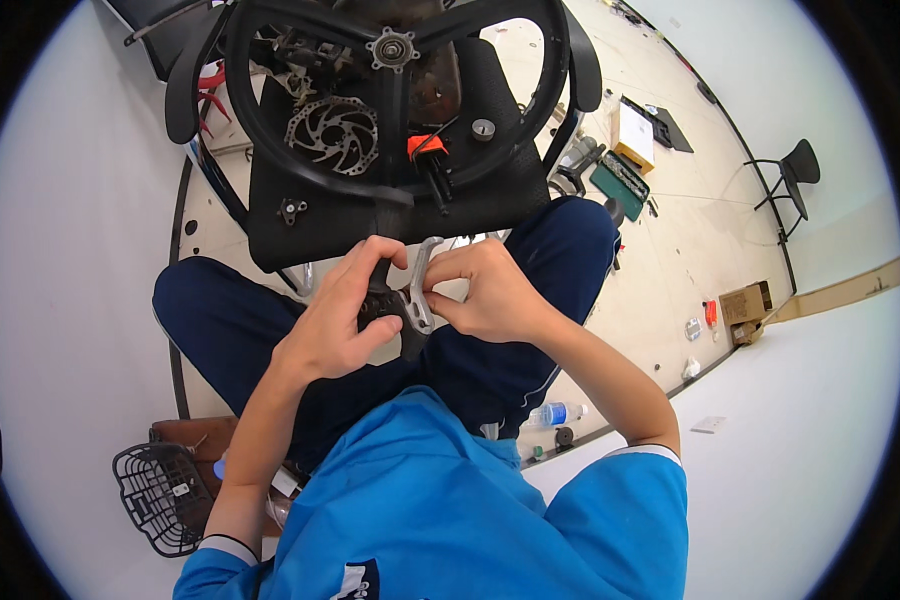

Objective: The person assembles a motorcycle brake lever by inserting a pin and securing it with a clip. They use a small tool to adjust the components and ensure the parts are properly aligned.

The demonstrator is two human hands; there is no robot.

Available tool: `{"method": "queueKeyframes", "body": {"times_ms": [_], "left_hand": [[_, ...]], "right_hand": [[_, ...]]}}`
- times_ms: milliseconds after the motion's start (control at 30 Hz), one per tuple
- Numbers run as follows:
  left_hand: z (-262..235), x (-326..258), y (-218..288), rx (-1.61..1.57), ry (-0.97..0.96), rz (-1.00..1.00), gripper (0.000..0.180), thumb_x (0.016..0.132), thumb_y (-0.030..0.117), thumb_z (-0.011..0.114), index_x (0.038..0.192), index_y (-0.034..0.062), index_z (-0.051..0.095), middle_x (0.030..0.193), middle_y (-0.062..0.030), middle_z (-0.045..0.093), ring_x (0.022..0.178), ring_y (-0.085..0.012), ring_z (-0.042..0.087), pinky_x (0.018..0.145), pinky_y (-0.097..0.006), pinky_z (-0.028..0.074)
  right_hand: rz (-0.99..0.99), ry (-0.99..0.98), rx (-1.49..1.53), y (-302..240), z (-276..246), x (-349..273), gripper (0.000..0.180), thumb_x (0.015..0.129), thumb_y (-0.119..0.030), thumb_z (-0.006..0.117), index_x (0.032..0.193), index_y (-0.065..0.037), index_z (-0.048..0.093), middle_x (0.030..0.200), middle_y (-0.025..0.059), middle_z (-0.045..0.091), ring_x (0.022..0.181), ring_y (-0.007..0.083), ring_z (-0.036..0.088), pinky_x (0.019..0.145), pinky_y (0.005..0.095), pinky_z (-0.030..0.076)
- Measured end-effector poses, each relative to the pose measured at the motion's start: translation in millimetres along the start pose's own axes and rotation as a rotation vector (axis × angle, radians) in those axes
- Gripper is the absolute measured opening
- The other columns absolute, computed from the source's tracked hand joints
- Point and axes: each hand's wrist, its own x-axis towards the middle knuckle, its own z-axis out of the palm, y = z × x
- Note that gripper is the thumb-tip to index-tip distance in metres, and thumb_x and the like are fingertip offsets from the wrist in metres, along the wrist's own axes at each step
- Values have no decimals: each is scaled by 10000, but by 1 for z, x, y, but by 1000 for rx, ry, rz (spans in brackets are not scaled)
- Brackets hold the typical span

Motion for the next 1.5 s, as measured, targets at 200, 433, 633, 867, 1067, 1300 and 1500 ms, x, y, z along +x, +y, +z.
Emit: {"method": "queueKeyframes", "body": {"times_ms": [200,433,633,867,1067,1300,1500], "left_hand": [[-1,0,18,119,-38,-36,532,696,142,628,1184,51,440,1004,-191,500,892,-387,503,788,-427,448],[0,-1,25,202,-38,-73,548,707,125,643,1212,61,437,977,-224,498,847,-392,508,720,-461,468],[-4,0,30,146,-59,-123,547,709,139,626,1216,65,433,957,-218,499,839,-397,509,759,-470,467],[-3,-2,26,137,-65,-150,538,700,140,615,1198,63,429,982,-189,482,843,-380,500,815,-416,440],[2,-13,10,29,-40,-74,485,761,133,622,1206,68,440,1011,-187,486,809,-333,528,759,-383,450],[0,-25,-16,-776,-52,-454,369,904,295,480,1212,92,448,959,-69,546,723,-123,581,531,-232,469],[-31,15,-23,-1320,22,-282,404,898,297,363,1225,60,373,973,-213,505,692,-235,594,395,-301,492]], "right_hand": [[82,8,332,14,4,1,158,729,26,704,879,55,743,840,126,742,808,161,722,860,305,580],[26,-85,299,14,-2,9,187,763,25,676,934,60,741,904,132,747,864,184,731,898,321,574],[-114,-38,102,21,5,3,198,757,45,666,934,26,751,876,144,737,801,206,730,794,290,579],[1,49,192,18,14,-8,153,756,64,690,899,36,739,861,132,730,788,192,728,744,282,583],[67,-29,358,19,18,-6,126,772,47,716,897,58,727,854,112,730,801,164,723,777,277,585],[310,-293,108,112,16,-23,351,787,-254,826,996,18,748,898,138,754,838,192,734,768,311,577],[740,-368,-413,323,77,19,494,779,-338,724,1119,17,678,1073,216,712,1031,377,678,857,419,561]]}}
